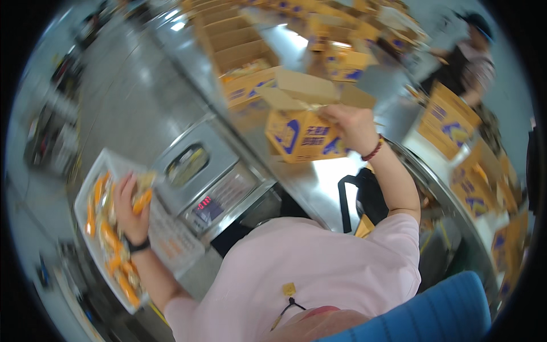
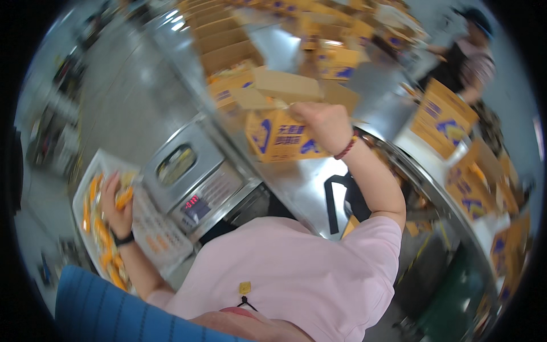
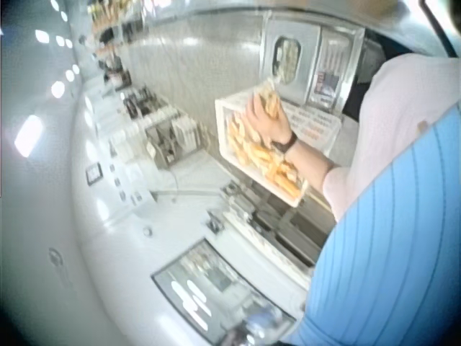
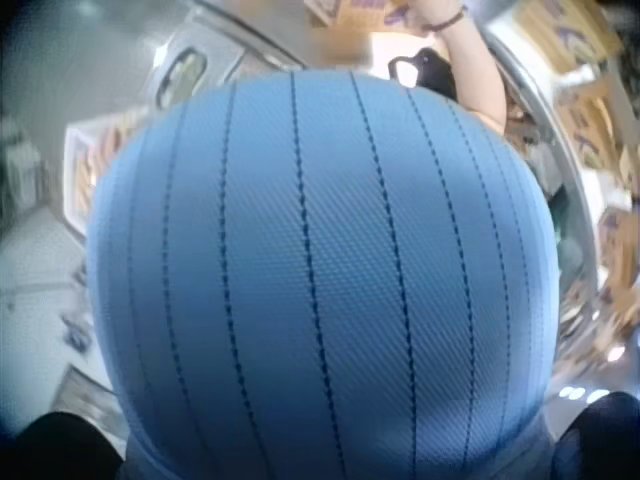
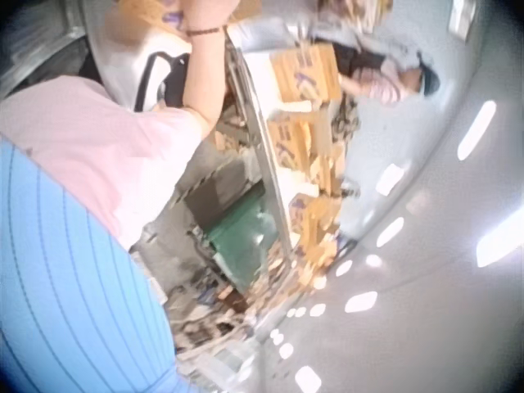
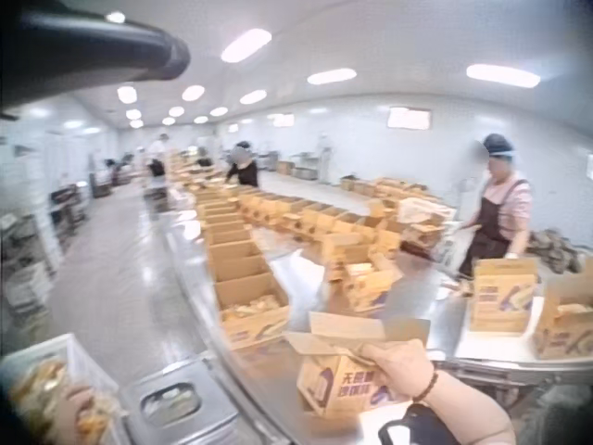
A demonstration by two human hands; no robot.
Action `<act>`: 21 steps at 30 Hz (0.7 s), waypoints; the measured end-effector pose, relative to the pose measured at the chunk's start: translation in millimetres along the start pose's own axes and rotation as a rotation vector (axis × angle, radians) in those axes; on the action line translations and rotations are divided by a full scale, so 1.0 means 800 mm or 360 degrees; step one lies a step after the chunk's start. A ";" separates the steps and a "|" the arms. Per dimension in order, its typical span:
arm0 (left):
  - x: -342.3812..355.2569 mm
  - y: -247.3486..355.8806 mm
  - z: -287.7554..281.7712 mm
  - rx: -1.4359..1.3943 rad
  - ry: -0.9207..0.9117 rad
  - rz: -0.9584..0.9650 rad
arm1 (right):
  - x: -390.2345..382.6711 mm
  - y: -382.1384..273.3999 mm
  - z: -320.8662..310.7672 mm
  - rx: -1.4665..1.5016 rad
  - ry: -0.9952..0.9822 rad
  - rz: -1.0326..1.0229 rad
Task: The person picks up food packages from a white crate, places them into a cardboard box on a digital scale, and adjusts the number of packages to reach a weight target before moving the box to a production table.
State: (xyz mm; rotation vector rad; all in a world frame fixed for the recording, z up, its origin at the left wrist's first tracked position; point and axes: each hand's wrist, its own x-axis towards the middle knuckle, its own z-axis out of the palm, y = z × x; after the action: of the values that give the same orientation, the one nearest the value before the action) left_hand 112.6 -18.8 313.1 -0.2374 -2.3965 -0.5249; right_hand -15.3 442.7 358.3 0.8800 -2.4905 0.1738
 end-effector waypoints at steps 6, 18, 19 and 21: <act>0.007 -0.029 -0.004 0.0098 0.0388 -0.0092 | 0.099 -0.212 0.164 0.0335 -0.0279 -0.0899; 0.012 -0.008 -0.014 -0.0148 0.0405 -0.0381 | -0.001 -0.208 0.214 0.1062 0.0250 -0.0508; 0.017 0.000 -0.015 -0.0201 0.0418 -0.0381 | -0.021 -0.198 0.220 0.1072 0.0152 -0.0299; 0.017 0.005 -0.017 -0.0209 0.0449 -0.0327 | -0.043 -0.196 0.227 0.1425 -0.0003 0.0253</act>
State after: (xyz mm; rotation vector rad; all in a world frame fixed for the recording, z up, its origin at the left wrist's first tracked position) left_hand 111.0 -20.3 332.8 0.0274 -2.1245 -0.7588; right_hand 30.9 289.1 176.7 0.9763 -2.4514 1.4103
